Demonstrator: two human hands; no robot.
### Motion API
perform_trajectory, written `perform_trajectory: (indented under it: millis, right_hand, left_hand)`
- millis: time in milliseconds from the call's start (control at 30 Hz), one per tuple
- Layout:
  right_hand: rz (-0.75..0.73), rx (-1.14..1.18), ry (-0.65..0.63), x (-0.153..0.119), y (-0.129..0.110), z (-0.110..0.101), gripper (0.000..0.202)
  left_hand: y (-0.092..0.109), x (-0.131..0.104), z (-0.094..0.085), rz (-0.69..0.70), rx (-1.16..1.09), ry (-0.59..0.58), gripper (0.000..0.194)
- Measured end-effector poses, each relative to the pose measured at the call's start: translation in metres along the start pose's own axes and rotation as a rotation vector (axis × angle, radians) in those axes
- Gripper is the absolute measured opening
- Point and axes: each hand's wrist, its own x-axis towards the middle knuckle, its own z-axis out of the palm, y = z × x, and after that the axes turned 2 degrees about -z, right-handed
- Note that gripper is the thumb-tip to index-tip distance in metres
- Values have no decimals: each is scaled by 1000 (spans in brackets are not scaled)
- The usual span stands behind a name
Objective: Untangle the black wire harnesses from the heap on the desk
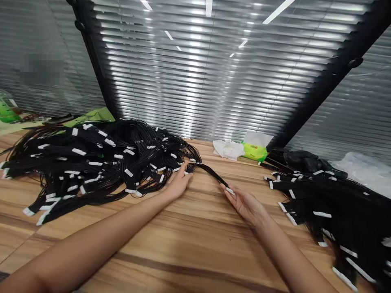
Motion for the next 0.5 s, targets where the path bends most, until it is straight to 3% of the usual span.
perform_trajectory:
  millis: [133,267,400,500]
  right_hand:
    - [86,-20,-18,-8,6,8,18]
    - [65,-189,-189,-12,16,15,20]
    - [-10,-400,-362,-8,21,12,28]
    - [-111,-517,-468,-6,22,8,33]
  left_hand:
    - [8,-12,14,-80,-127,-35,54]
    - [11,-20,24,-184,-321,-199,67]
    - [12,-30,32,-223,-408,-372,39]
    - [17,-41,36,-190,-401,-452,29]
